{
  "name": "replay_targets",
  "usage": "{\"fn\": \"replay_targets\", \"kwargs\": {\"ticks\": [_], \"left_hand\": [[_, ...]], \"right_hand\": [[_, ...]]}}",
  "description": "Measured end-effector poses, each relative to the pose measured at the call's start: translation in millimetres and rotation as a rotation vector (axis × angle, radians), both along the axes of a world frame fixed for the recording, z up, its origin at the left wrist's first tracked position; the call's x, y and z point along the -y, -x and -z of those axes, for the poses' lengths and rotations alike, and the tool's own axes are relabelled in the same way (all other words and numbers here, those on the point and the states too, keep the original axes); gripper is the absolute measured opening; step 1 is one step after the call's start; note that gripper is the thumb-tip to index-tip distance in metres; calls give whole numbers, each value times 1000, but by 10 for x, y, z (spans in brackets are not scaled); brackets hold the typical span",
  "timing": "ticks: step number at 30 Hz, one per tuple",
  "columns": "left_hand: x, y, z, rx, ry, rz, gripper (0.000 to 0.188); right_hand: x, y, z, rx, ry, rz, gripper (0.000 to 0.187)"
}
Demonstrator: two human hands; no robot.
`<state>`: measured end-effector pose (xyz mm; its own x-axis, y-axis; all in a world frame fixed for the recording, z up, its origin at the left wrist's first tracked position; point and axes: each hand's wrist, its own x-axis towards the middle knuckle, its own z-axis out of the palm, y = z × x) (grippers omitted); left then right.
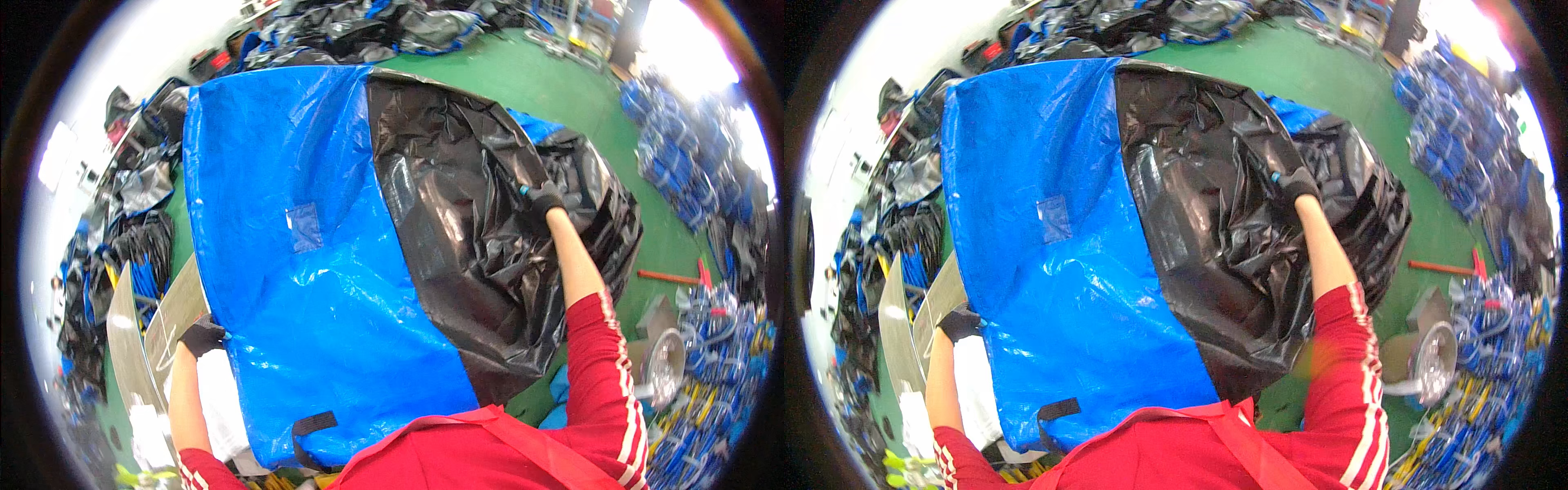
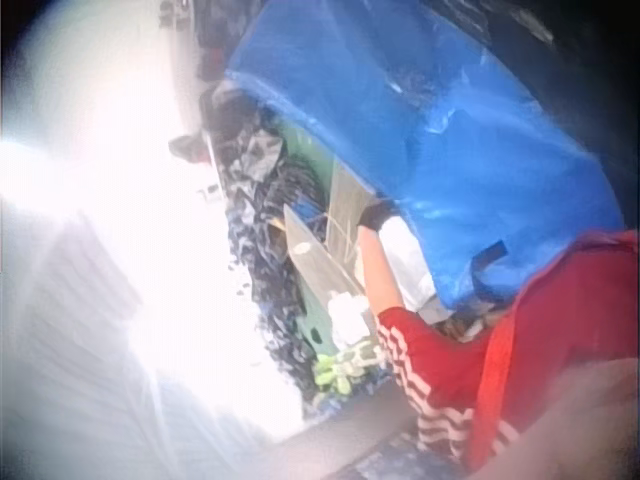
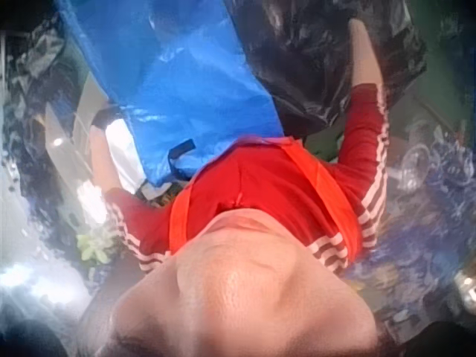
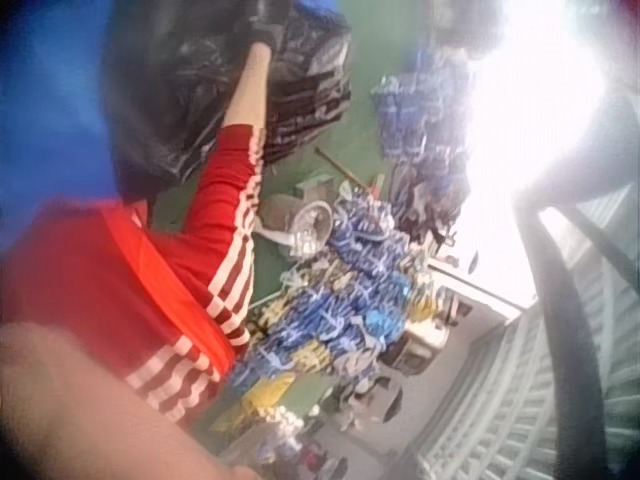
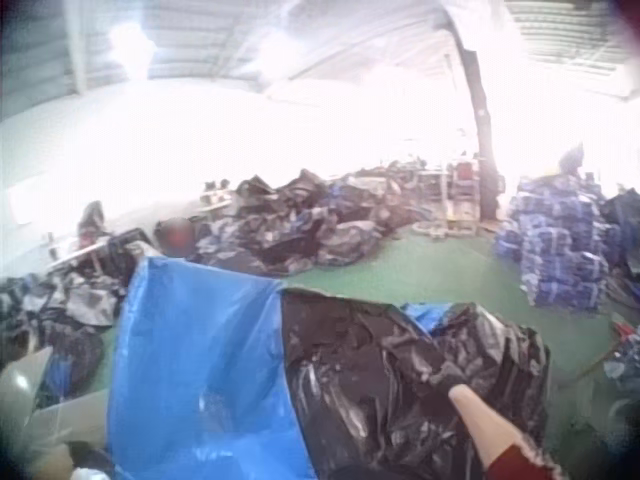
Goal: The person folds blue and black tarps on a table, places each folded tarp into a clear plastic bag, and sets the bagged item aside. The person repeats this sequence multiple times with different tarps.
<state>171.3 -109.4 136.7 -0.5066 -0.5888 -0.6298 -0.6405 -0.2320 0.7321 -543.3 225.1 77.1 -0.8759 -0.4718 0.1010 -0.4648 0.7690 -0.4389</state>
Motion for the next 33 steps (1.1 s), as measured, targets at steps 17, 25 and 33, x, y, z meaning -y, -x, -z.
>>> {"fn": "replay_targets", "kwargs": {"ticks": [17,25,33], "left_hand": [[1144,564,771,383,1450,-133,43],[84,-1810,1023,1148,891,-329,58],[-871,1406,717,315,1655,179,70]], "right_hand": [[200,-60,12,-370,175,-101,38],[434,-514,226,72,210,-269,37],[1208,-1099,-318,-397,-164,-198,77]]}}
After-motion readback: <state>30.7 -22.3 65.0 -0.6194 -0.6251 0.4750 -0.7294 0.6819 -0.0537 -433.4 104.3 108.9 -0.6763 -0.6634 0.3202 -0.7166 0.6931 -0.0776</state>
